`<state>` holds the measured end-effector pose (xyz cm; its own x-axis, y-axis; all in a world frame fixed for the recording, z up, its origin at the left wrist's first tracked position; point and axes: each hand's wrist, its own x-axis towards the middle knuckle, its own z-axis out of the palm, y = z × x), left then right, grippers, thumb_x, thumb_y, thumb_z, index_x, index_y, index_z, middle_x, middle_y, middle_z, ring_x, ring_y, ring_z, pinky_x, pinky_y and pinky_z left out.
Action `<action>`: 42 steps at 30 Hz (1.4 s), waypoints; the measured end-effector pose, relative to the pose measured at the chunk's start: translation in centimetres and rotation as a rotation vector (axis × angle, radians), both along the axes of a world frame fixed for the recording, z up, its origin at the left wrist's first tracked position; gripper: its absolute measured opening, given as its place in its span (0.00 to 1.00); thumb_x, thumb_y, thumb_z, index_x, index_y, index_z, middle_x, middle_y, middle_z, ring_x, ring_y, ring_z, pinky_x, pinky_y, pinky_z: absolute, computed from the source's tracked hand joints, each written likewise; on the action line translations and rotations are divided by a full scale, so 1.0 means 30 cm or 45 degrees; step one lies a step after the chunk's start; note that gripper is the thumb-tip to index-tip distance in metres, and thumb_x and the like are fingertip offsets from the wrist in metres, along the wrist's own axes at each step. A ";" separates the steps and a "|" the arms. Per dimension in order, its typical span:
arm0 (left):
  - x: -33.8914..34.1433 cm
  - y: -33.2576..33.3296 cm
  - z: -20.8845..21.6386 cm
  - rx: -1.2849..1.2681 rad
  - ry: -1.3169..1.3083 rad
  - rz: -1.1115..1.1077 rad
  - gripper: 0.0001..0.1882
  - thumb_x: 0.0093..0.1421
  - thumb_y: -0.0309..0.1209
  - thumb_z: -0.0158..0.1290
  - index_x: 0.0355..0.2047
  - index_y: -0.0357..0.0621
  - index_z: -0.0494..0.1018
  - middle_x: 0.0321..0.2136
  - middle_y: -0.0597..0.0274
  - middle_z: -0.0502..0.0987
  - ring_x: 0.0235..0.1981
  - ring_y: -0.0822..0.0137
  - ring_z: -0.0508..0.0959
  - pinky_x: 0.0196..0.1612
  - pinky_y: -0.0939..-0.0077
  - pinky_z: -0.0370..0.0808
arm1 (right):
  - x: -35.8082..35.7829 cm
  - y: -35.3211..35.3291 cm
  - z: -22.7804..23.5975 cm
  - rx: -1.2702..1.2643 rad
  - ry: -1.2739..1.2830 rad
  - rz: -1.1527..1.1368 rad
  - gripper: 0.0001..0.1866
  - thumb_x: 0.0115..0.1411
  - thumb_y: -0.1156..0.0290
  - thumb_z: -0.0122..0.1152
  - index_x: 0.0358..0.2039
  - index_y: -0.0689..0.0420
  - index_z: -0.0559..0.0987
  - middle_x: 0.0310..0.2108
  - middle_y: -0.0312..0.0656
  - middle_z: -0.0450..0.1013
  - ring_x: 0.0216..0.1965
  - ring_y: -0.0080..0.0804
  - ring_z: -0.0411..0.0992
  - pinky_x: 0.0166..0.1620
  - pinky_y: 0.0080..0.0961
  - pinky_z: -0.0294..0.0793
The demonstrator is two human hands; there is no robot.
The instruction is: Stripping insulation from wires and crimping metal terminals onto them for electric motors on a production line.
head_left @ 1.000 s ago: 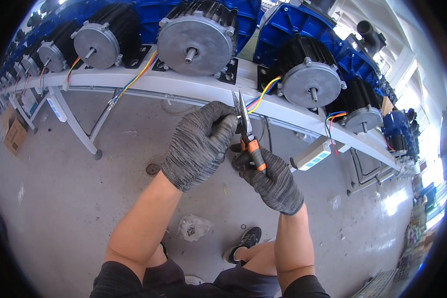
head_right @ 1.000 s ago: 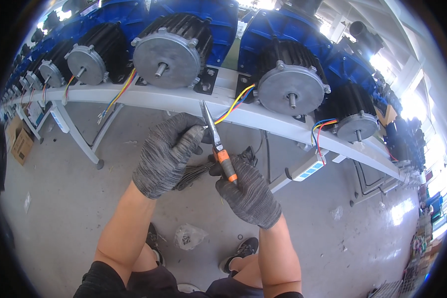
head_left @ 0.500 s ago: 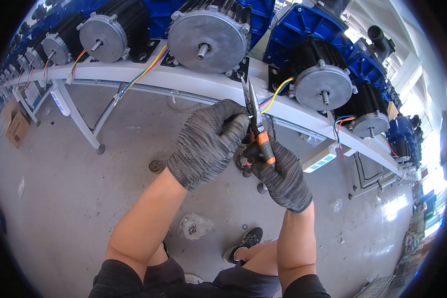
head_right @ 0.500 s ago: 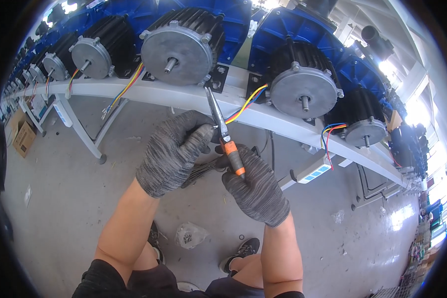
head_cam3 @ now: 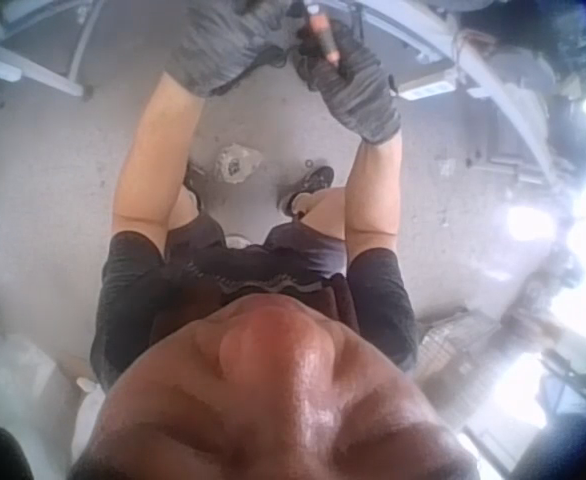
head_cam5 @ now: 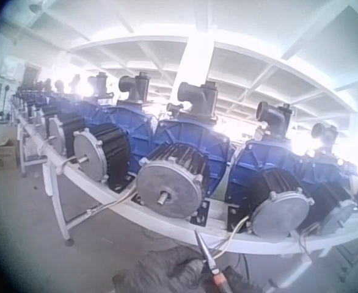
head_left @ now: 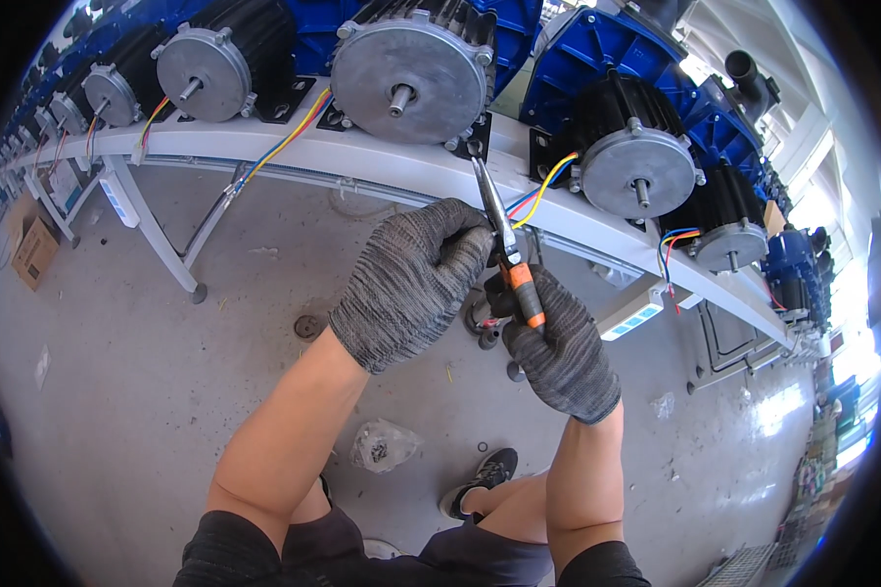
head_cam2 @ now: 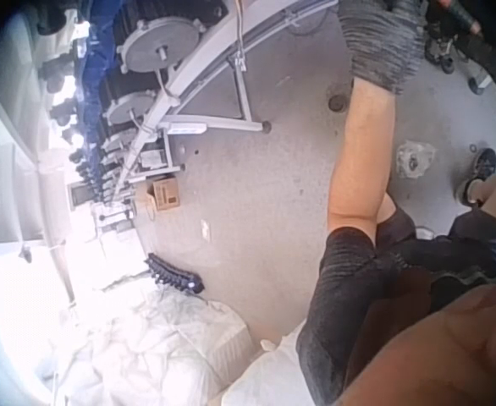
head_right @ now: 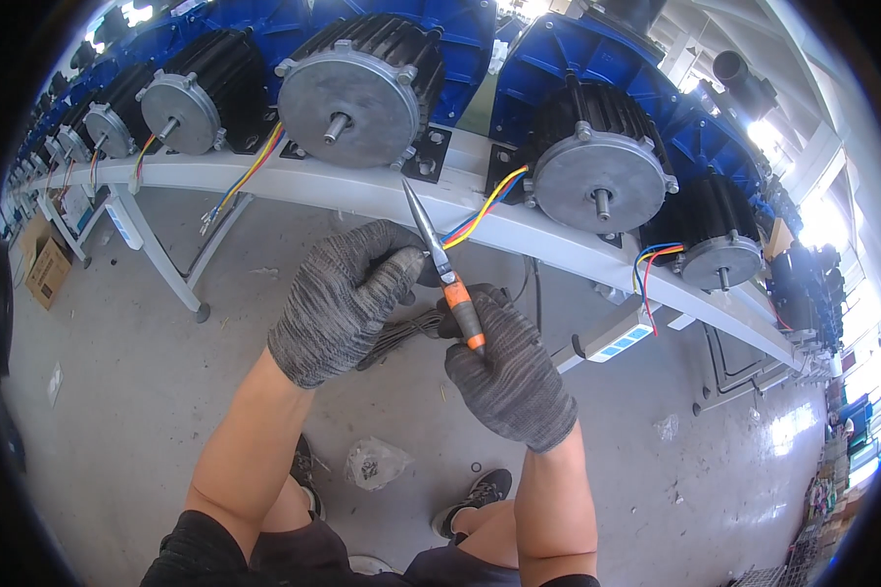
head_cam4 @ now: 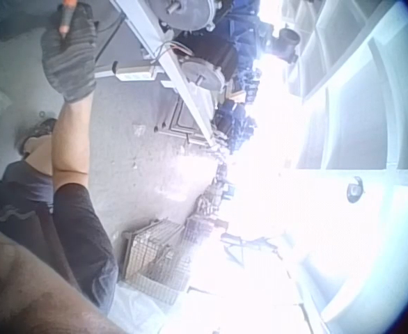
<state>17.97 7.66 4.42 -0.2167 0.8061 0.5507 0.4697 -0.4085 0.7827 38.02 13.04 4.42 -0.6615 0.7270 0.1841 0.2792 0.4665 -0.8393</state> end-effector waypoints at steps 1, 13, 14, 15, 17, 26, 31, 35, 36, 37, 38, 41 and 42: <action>0.001 0.000 0.002 0.002 0.000 -0.001 0.09 0.68 0.29 0.53 0.42 0.37 0.79 0.33 0.54 0.83 0.34 0.65 0.82 0.39 0.69 0.77 | 0.001 -0.002 0.001 0.031 -0.009 -0.009 0.18 0.53 0.80 0.56 0.46 0.65 0.76 0.38 0.51 0.74 0.40 0.46 0.74 0.48 0.36 0.74; 0.012 0.018 -0.019 0.136 -0.014 0.029 0.08 0.66 0.29 0.54 0.38 0.37 0.78 0.27 0.50 0.81 0.29 0.55 0.81 0.37 0.62 0.78 | -0.011 -0.006 -0.010 0.061 0.003 -0.051 0.10 0.52 0.80 0.55 0.37 0.64 0.74 0.31 0.50 0.70 0.33 0.47 0.71 0.39 0.39 0.73; 0.012 0.019 -0.020 0.130 -0.039 0.010 0.08 0.66 0.29 0.54 0.38 0.37 0.78 0.27 0.50 0.81 0.28 0.56 0.81 0.37 0.63 0.78 | -0.013 -0.010 -0.012 0.061 0.002 -0.051 0.10 0.52 0.80 0.55 0.37 0.64 0.74 0.31 0.50 0.70 0.33 0.47 0.71 0.39 0.39 0.73; 0.011 0.019 -0.021 0.124 -0.063 -0.009 0.08 0.66 0.29 0.53 0.38 0.36 0.78 0.27 0.50 0.81 0.28 0.58 0.81 0.36 0.64 0.77 | -0.015 -0.015 -0.013 0.042 0.013 -0.063 0.10 0.52 0.80 0.55 0.37 0.64 0.74 0.31 0.50 0.70 0.32 0.47 0.71 0.39 0.39 0.73; 0.012 0.018 -0.020 0.127 -0.091 -0.035 0.08 0.67 0.29 0.53 0.38 0.36 0.78 0.26 0.51 0.81 0.27 0.59 0.81 0.36 0.65 0.77 | -0.015 -0.016 -0.014 0.025 0.021 -0.076 0.10 0.52 0.80 0.54 0.37 0.63 0.74 0.31 0.50 0.69 0.32 0.47 0.70 0.39 0.38 0.73; 0.006 0.003 0.002 0.004 -0.083 -0.051 0.08 0.67 0.28 0.53 0.40 0.36 0.78 0.32 0.53 0.83 0.33 0.64 0.83 0.39 0.69 0.78 | -0.026 -0.019 -0.038 0.107 0.064 -0.069 0.11 0.53 0.81 0.54 0.38 0.62 0.72 0.30 0.47 0.69 0.30 0.44 0.69 0.37 0.36 0.72; 0.005 0.015 -0.010 0.049 -0.063 -0.060 0.08 0.67 0.28 0.54 0.40 0.36 0.78 0.31 0.53 0.83 0.32 0.63 0.82 0.38 0.68 0.77 | -0.020 -0.020 -0.034 0.148 -0.014 -0.101 0.12 0.53 0.80 0.55 0.40 0.63 0.73 0.31 0.47 0.71 0.32 0.41 0.71 0.38 0.35 0.73; -0.006 0.019 -0.021 0.069 0.005 0.004 0.08 0.67 0.28 0.53 0.41 0.35 0.78 0.32 0.54 0.83 0.33 0.65 0.82 0.37 0.69 0.77 | -0.006 0.009 -0.053 -0.086 0.152 0.013 0.20 0.54 0.80 0.54 0.50 0.63 0.75 0.34 0.45 0.74 0.34 0.36 0.72 0.41 0.31 0.74; -0.011 0.020 -0.026 0.088 -0.013 -0.013 0.09 0.67 0.29 0.53 0.41 0.35 0.78 0.32 0.55 0.83 0.33 0.66 0.83 0.37 0.70 0.78 | 0.005 0.012 -0.028 -0.116 0.060 0.041 0.24 0.55 0.81 0.54 0.54 0.62 0.75 0.36 0.43 0.74 0.36 0.32 0.72 0.42 0.29 0.74; -0.010 0.018 -0.024 0.091 -0.009 -0.011 0.09 0.67 0.29 0.53 0.41 0.35 0.78 0.32 0.55 0.83 0.33 0.66 0.83 0.37 0.70 0.78 | 0.019 0.013 -0.004 -0.143 -0.031 0.072 0.28 0.55 0.81 0.54 0.59 0.61 0.74 0.37 0.41 0.75 0.37 0.28 0.72 0.43 0.27 0.74; -0.010 0.016 -0.022 0.033 -0.103 -0.040 0.09 0.68 0.29 0.53 0.41 0.35 0.77 0.33 0.56 0.83 0.34 0.67 0.83 0.37 0.71 0.78 | 0.035 0.024 -0.003 -0.141 -0.028 0.074 0.28 0.55 0.81 0.54 0.59 0.61 0.74 0.37 0.41 0.75 0.37 0.28 0.72 0.43 0.27 0.74; -0.006 0.021 -0.027 -0.012 -0.292 -0.119 0.10 0.70 0.30 0.51 0.41 0.36 0.77 0.34 0.57 0.84 0.35 0.69 0.83 0.37 0.73 0.78 | 0.082 0.053 -0.014 -0.185 0.036 0.147 0.31 0.54 0.81 0.53 0.61 0.60 0.74 0.38 0.37 0.75 0.38 0.24 0.72 0.43 0.23 0.73; -0.005 0.024 -0.029 0.001 -0.385 -0.168 0.10 0.70 0.31 0.51 0.42 0.36 0.77 0.35 0.58 0.84 0.35 0.70 0.83 0.38 0.74 0.79 | 0.097 0.053 -0.013 -0.202 0.020 0.109 0.31 0.53 0.82 0.54 0.61 0.61 0.74 0.38 0.36 0.75 0.39 0.23 0.71 0.43 0.22 0.73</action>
<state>17.82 8.38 3.54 -0.2644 0.8376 0.4780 0.1587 -0.4511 0.8783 40.92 14.63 4.01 -0.7200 0.6891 0.0821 0.2304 0.3490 -0.9083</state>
